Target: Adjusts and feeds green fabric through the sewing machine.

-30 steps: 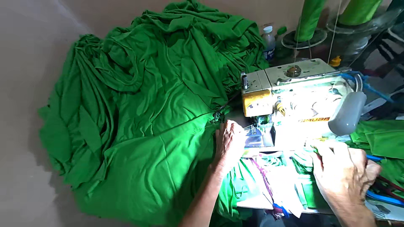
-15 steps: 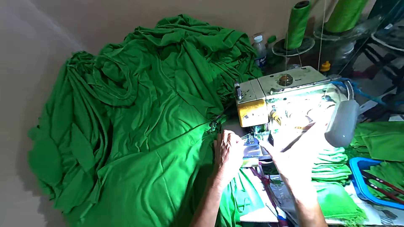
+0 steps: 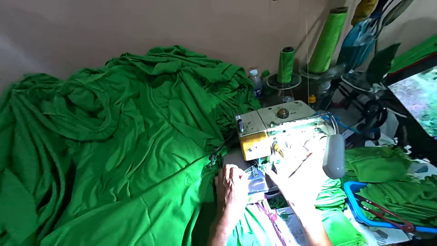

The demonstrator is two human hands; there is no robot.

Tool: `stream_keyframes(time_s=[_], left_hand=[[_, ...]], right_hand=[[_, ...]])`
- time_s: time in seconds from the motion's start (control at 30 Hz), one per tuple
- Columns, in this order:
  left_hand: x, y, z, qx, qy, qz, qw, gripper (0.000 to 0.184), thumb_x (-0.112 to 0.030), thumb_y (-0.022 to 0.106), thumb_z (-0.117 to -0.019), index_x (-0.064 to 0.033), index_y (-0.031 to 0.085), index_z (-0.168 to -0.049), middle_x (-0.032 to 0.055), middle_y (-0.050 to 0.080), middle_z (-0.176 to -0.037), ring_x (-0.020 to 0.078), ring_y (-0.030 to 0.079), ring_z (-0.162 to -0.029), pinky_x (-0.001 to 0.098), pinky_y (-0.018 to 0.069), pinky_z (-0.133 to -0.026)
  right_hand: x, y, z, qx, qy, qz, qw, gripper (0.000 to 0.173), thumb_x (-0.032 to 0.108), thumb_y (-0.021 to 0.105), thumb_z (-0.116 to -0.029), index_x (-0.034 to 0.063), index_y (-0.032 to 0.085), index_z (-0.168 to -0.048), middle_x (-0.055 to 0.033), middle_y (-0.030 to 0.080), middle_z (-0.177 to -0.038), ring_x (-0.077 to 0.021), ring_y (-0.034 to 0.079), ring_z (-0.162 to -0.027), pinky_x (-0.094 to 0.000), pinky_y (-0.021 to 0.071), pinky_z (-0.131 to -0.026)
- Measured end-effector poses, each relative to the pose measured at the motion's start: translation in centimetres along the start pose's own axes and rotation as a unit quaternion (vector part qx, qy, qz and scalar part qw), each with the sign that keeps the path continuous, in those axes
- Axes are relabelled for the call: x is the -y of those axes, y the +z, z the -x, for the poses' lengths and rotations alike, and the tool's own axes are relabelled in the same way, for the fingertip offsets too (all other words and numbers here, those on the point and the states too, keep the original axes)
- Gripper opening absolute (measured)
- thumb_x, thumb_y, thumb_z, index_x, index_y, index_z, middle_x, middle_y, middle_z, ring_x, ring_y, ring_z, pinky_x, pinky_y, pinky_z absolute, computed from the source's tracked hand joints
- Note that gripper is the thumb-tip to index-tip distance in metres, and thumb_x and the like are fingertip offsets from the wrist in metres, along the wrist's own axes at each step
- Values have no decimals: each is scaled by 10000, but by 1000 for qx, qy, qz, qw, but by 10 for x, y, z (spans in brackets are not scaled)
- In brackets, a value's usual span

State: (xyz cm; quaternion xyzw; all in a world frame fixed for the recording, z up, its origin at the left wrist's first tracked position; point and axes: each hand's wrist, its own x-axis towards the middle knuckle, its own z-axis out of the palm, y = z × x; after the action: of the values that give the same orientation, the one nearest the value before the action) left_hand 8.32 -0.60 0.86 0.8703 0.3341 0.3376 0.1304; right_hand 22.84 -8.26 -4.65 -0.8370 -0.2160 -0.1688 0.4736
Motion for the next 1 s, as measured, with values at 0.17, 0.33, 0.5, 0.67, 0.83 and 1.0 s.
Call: stream_keyframes(time_s=[0.17,0.33,0.5,0.67,0.83,1.0], left_hand=[[3,4,3,-29,12,-3,999,124,-70,643,-912,42,692,-895,225,675,-1032,411,639,-1020,551,487,-850],[1,1,2,-22,3,-4,1000,129,-79,645,-922,37,698,-903,221,675,-1039,404,636,-1037,551,481,-862],[-2,-3,1,8,-14,-11,1000,147,-91,637,-942,36,708,-927,225,676,-1075,400,627,-1077,542,475,-899],[1,-2,1,11,-4,-4,1000,164,-102,627,-947,42,705,-935,227,678,-1066,405,627,-1080,545,471,-905],[0,-2,2,2,-12,1,1000,159,-96,627,-954,38,713,-942,229,681,-1067,407,629,-1079,548,469,-905],[-2,0,2,6,-25,-7,1000,169,-114,640,-964,36,716,-944,230,675,-1073,408,624,-1085,554,467,-909]], right_hand=[[4,-3,-1,-4,0,-10,1000,1341,628,809,-571,-161,284,-1520,-396,310,-1556,-520,323,-1461,-601,272,-1194],[11,-9,-5,-25,1,-119,993,1341,407,901,-472,-122,266,-1528,-354,400,-1499,-447,440,-1388,-540,410,-1120],[10,-19,-5,1,-2,-115,993,1197,356,879,-578,-127,303,-1510,-361,441,-1465,-457,485,-1345,-552,431,-1082],[-2,-30,-5,15,-57,-68,996,1140,414,837,-643,-133,326,-1502,-365,514,-1402,-482,552,-1273,-584,465,-1022],[-18,-44,20,24,-162,0,987,725,509,633,-789,-37,687,-1262,-352,548,-1392,-567,501,-1301,-689,348,-1071],[-35,-66,49,48,-218,41,974,453,382,577,-861,51,776,-1097,-265,646,-1316,-576,500,-1303,-786,250,-1049]])
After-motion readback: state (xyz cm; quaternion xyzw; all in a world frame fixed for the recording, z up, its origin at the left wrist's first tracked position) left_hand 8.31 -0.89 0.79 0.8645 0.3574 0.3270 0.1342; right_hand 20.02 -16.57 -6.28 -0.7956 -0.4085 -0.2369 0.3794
